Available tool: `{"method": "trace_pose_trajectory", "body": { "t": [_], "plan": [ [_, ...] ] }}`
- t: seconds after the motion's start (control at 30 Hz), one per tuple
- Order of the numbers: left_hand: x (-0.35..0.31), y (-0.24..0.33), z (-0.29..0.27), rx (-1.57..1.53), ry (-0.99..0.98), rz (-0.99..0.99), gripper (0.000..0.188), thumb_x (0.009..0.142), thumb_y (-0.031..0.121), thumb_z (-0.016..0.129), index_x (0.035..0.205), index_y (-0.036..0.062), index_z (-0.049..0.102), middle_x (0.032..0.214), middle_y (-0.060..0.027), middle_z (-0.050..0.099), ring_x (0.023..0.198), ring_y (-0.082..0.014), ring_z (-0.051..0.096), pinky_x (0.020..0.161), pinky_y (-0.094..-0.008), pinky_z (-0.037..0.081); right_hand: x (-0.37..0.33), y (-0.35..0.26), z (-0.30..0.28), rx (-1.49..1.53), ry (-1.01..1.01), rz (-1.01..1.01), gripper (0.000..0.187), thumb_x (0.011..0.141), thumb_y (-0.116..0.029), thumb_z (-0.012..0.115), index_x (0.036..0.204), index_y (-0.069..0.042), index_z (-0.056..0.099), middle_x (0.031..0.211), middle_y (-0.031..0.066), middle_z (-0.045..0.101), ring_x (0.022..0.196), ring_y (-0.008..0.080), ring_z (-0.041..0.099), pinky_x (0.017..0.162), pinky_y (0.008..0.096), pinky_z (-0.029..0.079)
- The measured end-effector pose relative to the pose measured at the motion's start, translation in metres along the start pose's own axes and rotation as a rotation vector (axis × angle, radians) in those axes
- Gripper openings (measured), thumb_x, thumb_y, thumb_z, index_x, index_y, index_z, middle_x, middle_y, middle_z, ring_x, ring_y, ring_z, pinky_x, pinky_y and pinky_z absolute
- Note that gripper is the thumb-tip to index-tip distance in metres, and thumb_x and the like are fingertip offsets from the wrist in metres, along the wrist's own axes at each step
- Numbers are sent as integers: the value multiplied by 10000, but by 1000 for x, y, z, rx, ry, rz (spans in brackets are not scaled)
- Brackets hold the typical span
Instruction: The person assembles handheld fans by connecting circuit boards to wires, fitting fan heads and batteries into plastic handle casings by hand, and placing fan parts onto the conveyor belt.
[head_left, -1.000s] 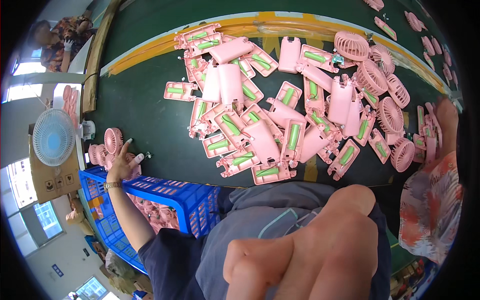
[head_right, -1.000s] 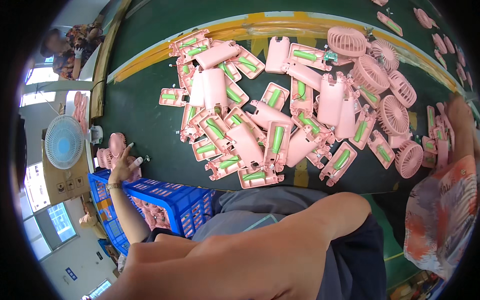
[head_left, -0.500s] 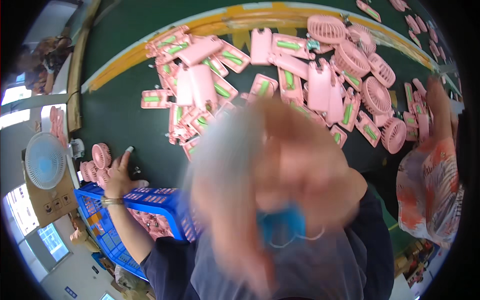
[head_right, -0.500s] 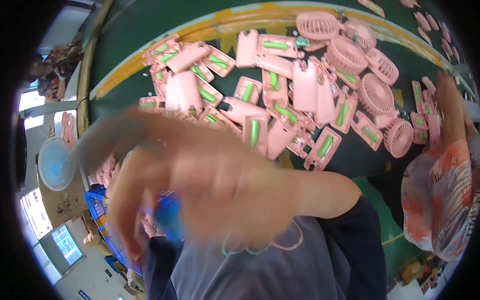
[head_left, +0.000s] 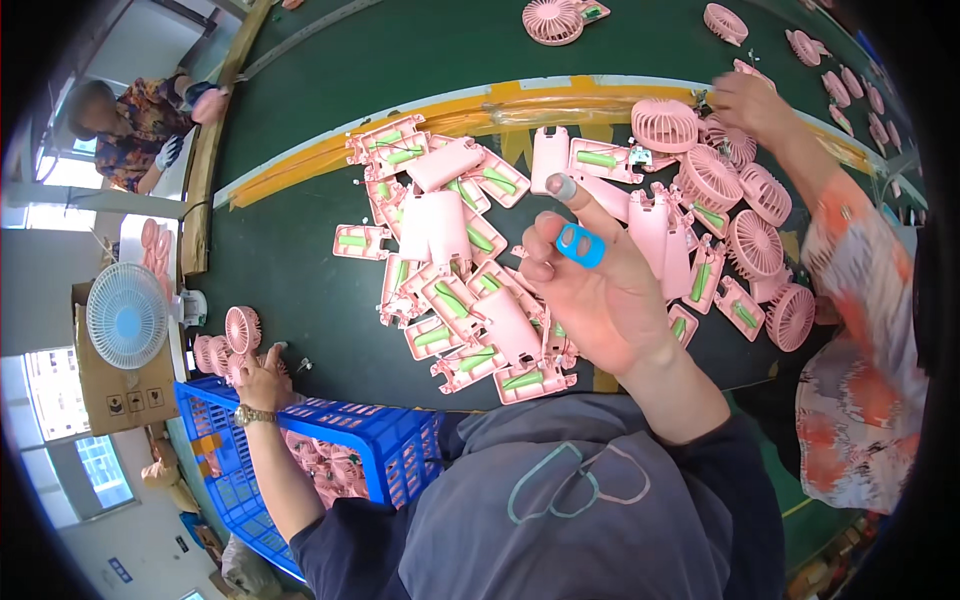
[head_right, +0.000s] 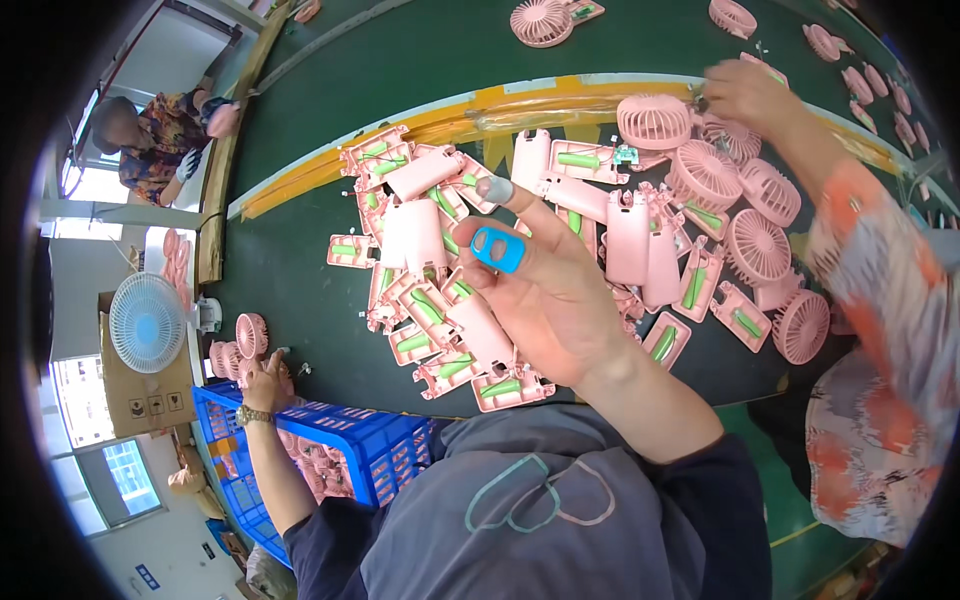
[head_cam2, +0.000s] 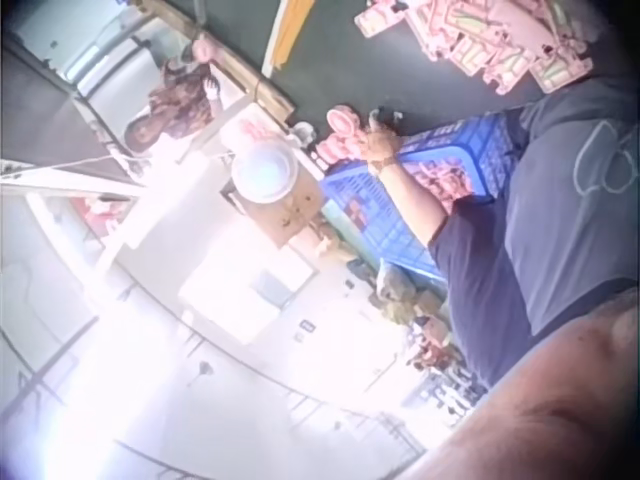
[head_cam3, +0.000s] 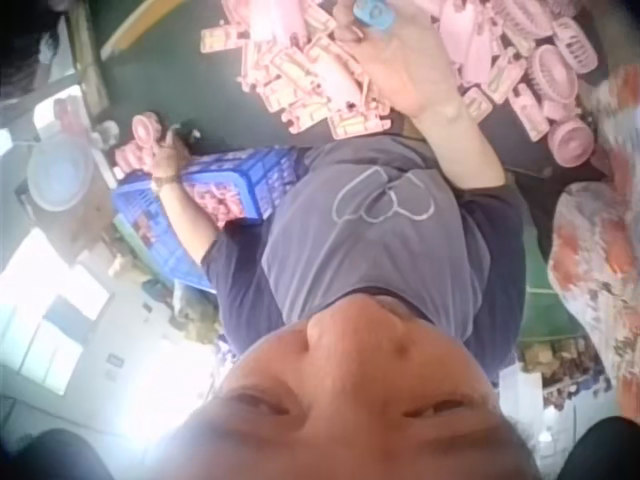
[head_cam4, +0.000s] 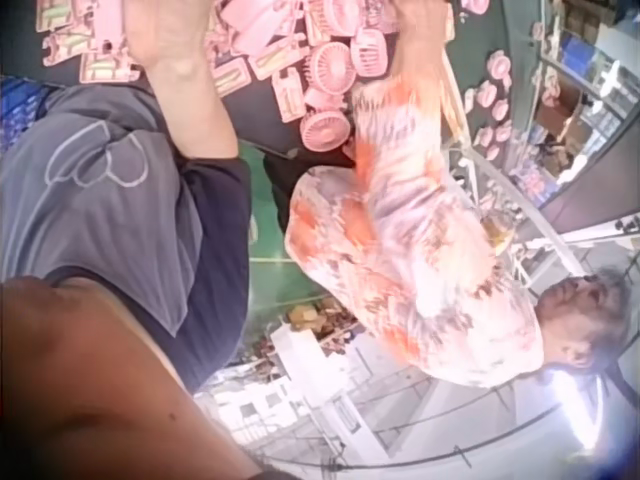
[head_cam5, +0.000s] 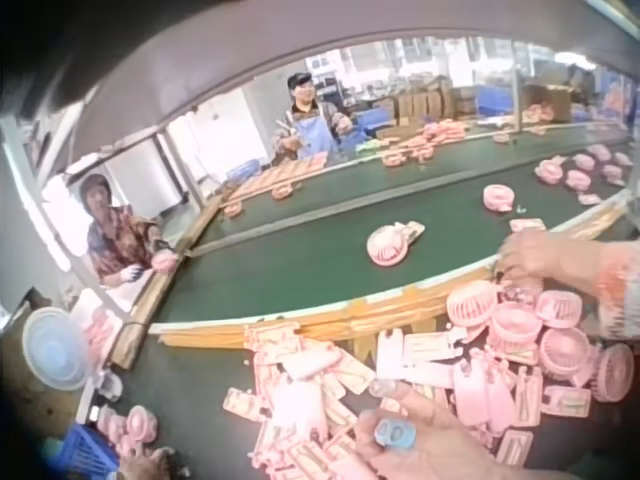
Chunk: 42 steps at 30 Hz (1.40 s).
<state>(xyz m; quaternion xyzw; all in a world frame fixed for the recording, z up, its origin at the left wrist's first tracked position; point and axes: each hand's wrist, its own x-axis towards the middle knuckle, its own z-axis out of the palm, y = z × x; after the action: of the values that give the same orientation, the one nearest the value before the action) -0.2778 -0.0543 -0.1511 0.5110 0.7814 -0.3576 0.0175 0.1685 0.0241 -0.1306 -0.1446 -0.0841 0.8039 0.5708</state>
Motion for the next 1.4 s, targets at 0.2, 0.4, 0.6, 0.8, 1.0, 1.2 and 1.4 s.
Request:
{"method": "trace_pose_trajectory", "body": {
  "t": [0.2, 0.4, 0.6, 0.8, 1.0, 1.2, 1.4],
  "plan": [
    [19, -16, -3, -398, 83, 317, 796, 580, 247, 820, 1266, 120, 436, 1241, -158, 478, 1116, -376, 507, 946, -478, 425, -5, -5, 1, -23, -83, -15, 460, 828, -132, 632, 1250, -59, 465, 847, 44, 531, 812, 145, 438, 720, 274, 351],
    [28, 35, -43, -579, 480, 574, 756, 613, 379, 819, 1214, 44, 508, 1223, -171, 498, 1116, -371, 491, 926, -431, 433, -9, -3, 8, -39, -117, -8, 420, 831, -133, 615, 1225, -77, 480, 815, 42, 502, 779, 137, 427, 701, 272, 342],
    [43, 79, -79, -330, 318, 442, 793, 599, 477, 800, 1285, 222, 497, 1329, -81, 448, 1147, -391, 434, 876, -534, 431, -14, -1, 10, -90, -214, -41, 381, 813, -100, 624, 1165, -95, 478, 817, 41, 506, 743, 139, 431, 693, 279, 343],
    [61, 86, -86, -356, 262, 519, 780, 625, 479, 789, 1291, 198, 496, 1272, -118, 488, 1089, -398, 480, 905, -490, 437, -19, 2, 17, -319, -105, -194, 416, 805, -63, 629, 1185, -90, 462, 847, 78, 569, 730, 135, 452, 683, 273, 352],
    [65, 92, -78, -416, 372, 495, 644, 717, 416, 738, 1268, 169, 512, 1212, -92, 516, 1117, -330, 485, 929, -489, 398, -14, 6, 12, -265, -81, -181, 406, 814, -64, 628, 1183, -75, 459, 870, 86, 597, 724, 129, 457, 685, 269, 358],
    [75, 94, -77, -472, 481, 605, 617, 674, 178, 767, 1231, 135, 505, 1159, -81, 562, 1144, -274, 498, 994, -471, 328, -8, 9, 3, -134, -154, -147, 395, 824, 17, 609, 1191, -44, 474, 975, 118, 632, 1001, 219, 598, 975, 382, 401],
    [77, 97, -84, -652, 294, 627, 573, 707, 190, 749, 1224, 126, 511, 1050, -83, 612, 1077, -290, 541, 995, -468, 327, -8, 11, 12, -270, -6, -158, 377, 828, -104, 644, 1162, -76, 472, 862, 64, 607, 720, 104, 460, 673, 250, 347]
  ]
}}
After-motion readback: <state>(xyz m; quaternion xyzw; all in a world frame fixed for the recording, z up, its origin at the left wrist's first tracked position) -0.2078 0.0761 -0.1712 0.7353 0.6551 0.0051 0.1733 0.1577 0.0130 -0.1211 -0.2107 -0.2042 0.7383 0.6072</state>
